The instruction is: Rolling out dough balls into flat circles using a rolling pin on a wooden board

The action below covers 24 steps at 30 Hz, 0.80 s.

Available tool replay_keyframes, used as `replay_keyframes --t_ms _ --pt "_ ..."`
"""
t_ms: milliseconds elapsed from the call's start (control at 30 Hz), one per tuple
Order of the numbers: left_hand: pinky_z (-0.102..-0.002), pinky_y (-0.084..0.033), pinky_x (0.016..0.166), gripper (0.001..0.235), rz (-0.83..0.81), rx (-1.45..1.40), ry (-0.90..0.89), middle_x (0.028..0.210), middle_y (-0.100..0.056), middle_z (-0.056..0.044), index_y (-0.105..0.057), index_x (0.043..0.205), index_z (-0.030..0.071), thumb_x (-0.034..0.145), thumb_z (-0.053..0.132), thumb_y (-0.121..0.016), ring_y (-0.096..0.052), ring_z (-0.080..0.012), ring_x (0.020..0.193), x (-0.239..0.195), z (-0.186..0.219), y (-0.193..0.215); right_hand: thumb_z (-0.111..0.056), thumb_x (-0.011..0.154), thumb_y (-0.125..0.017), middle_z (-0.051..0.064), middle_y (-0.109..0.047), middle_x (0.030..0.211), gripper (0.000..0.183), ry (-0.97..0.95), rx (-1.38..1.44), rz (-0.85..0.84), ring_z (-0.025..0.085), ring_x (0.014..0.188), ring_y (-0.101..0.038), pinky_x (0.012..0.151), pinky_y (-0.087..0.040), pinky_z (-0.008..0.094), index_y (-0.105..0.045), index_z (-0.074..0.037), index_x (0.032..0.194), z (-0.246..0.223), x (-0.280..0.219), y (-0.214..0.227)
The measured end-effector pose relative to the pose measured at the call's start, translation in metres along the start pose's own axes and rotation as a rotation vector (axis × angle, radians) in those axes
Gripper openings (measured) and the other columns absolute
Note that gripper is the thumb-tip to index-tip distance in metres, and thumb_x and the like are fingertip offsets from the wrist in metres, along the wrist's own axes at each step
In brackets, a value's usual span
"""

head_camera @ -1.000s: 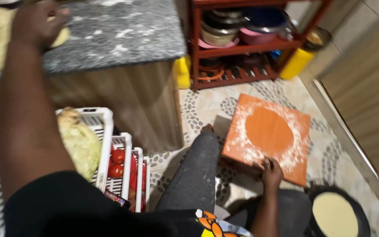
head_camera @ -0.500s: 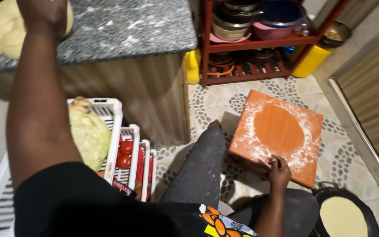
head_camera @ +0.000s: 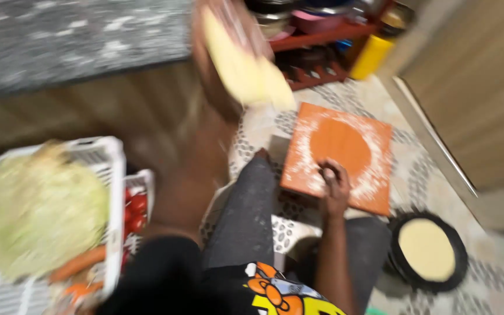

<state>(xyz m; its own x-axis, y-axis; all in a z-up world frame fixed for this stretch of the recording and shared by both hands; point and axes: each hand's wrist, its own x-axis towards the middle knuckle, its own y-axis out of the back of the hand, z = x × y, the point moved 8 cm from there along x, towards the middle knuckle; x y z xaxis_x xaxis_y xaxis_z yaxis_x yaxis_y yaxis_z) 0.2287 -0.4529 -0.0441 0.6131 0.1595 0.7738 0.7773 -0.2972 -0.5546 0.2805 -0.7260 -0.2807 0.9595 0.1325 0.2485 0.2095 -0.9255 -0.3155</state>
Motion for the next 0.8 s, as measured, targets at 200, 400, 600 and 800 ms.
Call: replay_keyframes --t_ms 200,400,600,800 --pt "-0.037 -0.038 0.067 0.052 0.316 0.182 0.116 0.079 -0.051 -0.003 -0.059 0.099 0.017 0.111 0.052 -0.023 -0.048 -0.0204 0.071 -0.081 -0.097 0.161 -0.059 0.103 -0.052 0.014 -0.036 0.163 0.081 0.201 0.372 -0.005 0.028 0.151 -0.035 0.126 -0.031 0.043 -0.029 -0.004 0.157 -0.106 -0.037 -0.059" --pt "-0.046 -0.054 0.09 0.026 1.007 0.32 0.016 0.084 -0.066 0.0 -0.07 0.114 0.024 0.099 0.041 -0.057 -0.057 -0.0213 0.072 -0.2 -0.108 0.249 -0.063 0.104 -0.037 0.02 -0.02 0.169 0.087 0.054 0.143 0.111 0.03 0.157 -0.018 0.129 -0.021 0.044 -0.021 -0.002 0.163 -0.038 -0.055 -0.016" --pt "-0.044 -0.034 0.126 0.061 0.658 0.567 0.068 0.164 -0.039 -0.011 -0.031 0.162 0.013 0.107 0.037 -0.045 -0.041 -0.0274 0.15 -0.225 -0.103 0.272 -0.061 0.106 -0.046 0.007 -0.015 0.173 0.086 0.061 0.015 0.173 0.018 0.159 -0.011 0.133 -0.009 0.038 -0.017 -0.007 0.166 0.019 -0.047 0.0" --pt "-0.041 -0.034 0.126 0.065 0.769 0.474 0.08 0.167 -0.036 -0.011 -0.028 0.165 0.018 0.107 0.042 -0.045 -0.04 -0.0256 0.15 -0.246 -0.095 0.283 -0.067 0.106 -0.014 0.021 -0.026 0.168 0.086 -0.238 0.372 0.15 0.038 0.156 -0.021 0.124 -0.031 0.052 -0.028 -0.003 0.163 0.074 -0.037 0.032"
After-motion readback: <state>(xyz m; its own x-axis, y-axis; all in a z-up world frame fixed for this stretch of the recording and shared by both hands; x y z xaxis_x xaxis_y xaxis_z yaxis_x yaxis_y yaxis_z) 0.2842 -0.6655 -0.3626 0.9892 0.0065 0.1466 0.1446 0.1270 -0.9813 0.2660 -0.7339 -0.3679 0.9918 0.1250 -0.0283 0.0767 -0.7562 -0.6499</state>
